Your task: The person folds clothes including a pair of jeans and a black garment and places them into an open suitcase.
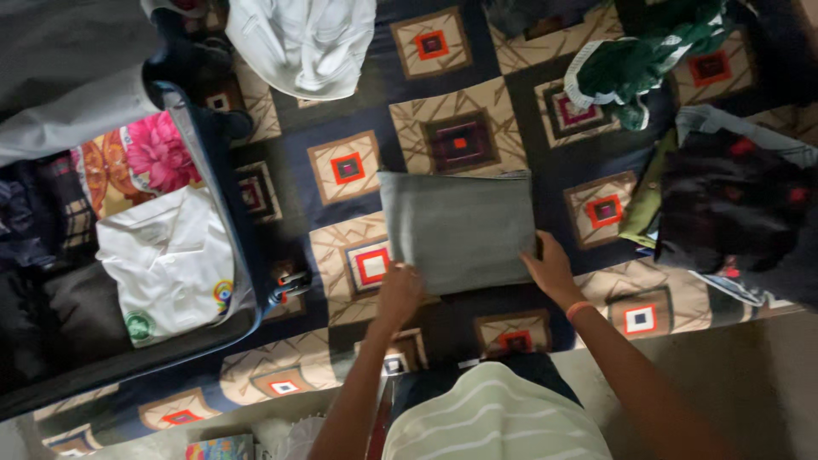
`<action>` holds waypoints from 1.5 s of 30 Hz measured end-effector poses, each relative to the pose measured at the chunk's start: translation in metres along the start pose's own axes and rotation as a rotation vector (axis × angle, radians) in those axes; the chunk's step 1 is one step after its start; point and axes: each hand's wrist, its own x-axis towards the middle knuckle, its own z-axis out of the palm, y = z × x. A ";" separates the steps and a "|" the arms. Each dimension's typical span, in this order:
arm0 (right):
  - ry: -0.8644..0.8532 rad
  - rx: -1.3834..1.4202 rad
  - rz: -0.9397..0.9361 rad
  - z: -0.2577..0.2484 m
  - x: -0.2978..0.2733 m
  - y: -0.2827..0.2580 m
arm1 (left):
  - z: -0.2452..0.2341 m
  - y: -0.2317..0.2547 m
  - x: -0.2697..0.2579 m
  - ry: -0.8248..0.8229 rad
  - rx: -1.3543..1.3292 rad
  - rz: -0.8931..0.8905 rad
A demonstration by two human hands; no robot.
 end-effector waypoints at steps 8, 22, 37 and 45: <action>-0.062 0.190 0.142 -0.003 0.045 -0.012 | 0.004 0.007 0.075 0.006 -0.096 0.024; -0.648 0.775 -0.055 0.001 0.009 -0.161 | 0.014 0.118 0.090 -0.030 -0.609 -0.492; 0.129 0.178 0.045 0.018 0.041 0.000 | 0.032 0.054 0.075 0.250 -0.647 -0.195; -0.275 0.396 0.380 0.018 0.056 -0.002 | 0.027 0.048 0.066 0.258 -0.590 -0.271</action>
